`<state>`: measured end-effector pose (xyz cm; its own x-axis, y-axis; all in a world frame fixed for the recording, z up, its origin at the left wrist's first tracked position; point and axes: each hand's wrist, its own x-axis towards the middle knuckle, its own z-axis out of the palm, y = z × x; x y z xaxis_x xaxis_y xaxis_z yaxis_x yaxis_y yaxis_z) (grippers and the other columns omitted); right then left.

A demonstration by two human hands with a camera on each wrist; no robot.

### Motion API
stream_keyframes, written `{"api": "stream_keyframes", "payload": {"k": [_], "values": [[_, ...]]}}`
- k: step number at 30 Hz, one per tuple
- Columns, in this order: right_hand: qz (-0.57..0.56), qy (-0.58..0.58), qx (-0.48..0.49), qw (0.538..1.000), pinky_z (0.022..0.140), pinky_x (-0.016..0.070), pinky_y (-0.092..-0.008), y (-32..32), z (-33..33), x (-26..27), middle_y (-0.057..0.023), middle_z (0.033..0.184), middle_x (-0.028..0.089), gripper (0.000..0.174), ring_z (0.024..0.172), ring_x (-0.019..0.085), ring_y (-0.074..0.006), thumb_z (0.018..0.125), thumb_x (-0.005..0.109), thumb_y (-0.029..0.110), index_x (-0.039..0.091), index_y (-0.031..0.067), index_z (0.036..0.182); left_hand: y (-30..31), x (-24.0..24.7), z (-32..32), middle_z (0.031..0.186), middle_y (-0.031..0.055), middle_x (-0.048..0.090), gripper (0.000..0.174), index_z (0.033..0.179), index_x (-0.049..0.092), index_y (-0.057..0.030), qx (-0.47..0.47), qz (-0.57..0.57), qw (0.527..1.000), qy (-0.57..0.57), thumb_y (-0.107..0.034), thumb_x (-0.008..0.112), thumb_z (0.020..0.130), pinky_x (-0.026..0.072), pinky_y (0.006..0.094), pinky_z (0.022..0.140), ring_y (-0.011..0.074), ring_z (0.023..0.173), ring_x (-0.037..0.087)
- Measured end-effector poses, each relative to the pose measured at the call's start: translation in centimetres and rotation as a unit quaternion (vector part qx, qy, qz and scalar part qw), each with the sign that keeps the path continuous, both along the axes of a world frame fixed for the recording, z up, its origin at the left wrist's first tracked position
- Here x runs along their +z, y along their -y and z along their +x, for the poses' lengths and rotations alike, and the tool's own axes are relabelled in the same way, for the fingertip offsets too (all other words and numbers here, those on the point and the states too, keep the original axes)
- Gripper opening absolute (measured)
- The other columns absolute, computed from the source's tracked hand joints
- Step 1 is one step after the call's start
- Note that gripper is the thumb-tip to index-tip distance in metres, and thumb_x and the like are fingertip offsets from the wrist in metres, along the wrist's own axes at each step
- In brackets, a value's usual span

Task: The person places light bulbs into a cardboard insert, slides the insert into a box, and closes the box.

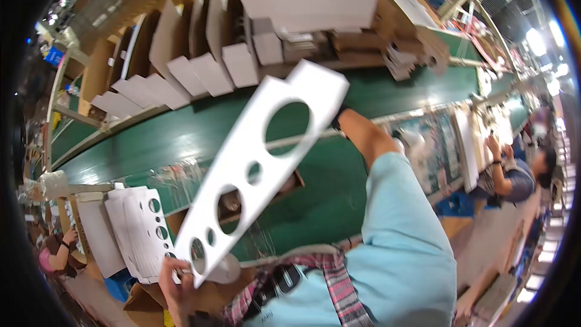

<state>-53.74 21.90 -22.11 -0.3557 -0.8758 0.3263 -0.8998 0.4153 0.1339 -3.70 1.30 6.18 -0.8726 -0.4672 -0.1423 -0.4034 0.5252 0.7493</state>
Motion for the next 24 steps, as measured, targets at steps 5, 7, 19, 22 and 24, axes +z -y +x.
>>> {"api": "stream_keyframes", "payload": {"k": [5, 7, 19, 22, 24], "values": [[0.104, 0.029, -0.084, 0.991, 0.095, 0.0348, -0.0527, 1.8, -3.2, -6.4, -0.0130, 0.106, 0.049, 0.022, 0.109, 0.044, -0.0341, 0.077, 0.060, 0.014, 0.062, 0.0145, 0.098, -0.8, -0.9, -0.5, 0.075, 0.0108, 0.054, 0.026, 0.089, 0.056, -0.0044, -0.060, -0.078, 0.995, 0.001, -0.001, 0.068, 0.066, 0.0425, 0.0342, 0.056, 0.0256, 0.063, 0.053], [0.068, 0.127, -0.117, 0.983, 0.086, 0.0403, -0.0477, 0.4, -1.8, -5.7, -0.0109, 0.101, 0.049, 0.030, 0.102, 0.046, -0.0313, 0.067, 0.067, 0.007, 0.060, 0.0146, 0.096, -1.5, -0.9, -1.3, 0.074, 0.0111, 0.055, 0.030, 0.092, 0.056, -0.0058, -0.087, -0.080, 0.993, 0.003, -0.002, 0.072, 0.067, 0.0432, 0.0360, 0.057, 0.0280, 0.065, 0.054], [-0.337, 0.485, -0.191, 0.784, 0.085, 0.0445, -0.0310, -14.9, 20.2, 5.7, -0.0080, 0.102, 0.054, 0.033, 0.096, 0.054, -0.0173, 0.082, 0.067, 0.016, 0.054, 0.0056, 0.111, -9.4, -7.6, -8.8, 0.079, 0.0104, 0.053, 0.020, 0.094, 0.054, -0.0062, -0.343, -0.050, 0.935, -0.069, -0.013, 0.066, 0.080, 0.0451, 0.0384, 0.065, 0.0298, 0.071, 0.056], [-0.471, 0.538, -0.109, 0.690, 0.090, 0.0435, -0.0351, -17.6, 24.5, 2.7, -0.0119, 0.108, 0.055, 0.040, 0.099, 0.054, -0.0228, 0.090, 0.059, 0.030, 0.052, 0.0004, 0.116, -10.9, -10.3, -9.1, 0.080, 0.0102, 0.053, 0.020, 0.095, 0.052, -0.0054, -0.360, -0.063, 0.927, -0.077, -0.016, 0.064, 0.083, 0.0447, 0.0379, 0.065, 0.0285, 0.071, 0.056], [-0.404, 0.576, -0.224, 0.675, 0.084, 0.0469, -0.0359, -18.6, 26.4, 1.0, -0.0122, 0.109, 0.057, 0.040, 0.093, 0.057, -0.0239, 0.090, 0.060, 0.031, 0.054, -0.0007, 0.113, -11.1, -12.2, -8.9, 0.080, 0.0099, 0.053, 0.020, 0.095, 0.052, -0.0050, -0.361, -0.082, 0.927, -0.066, -0.016, 0.063, 0.083, 0.0448, 0.0378, 0.064, 0.0279, 0.071, 0.056]]}}
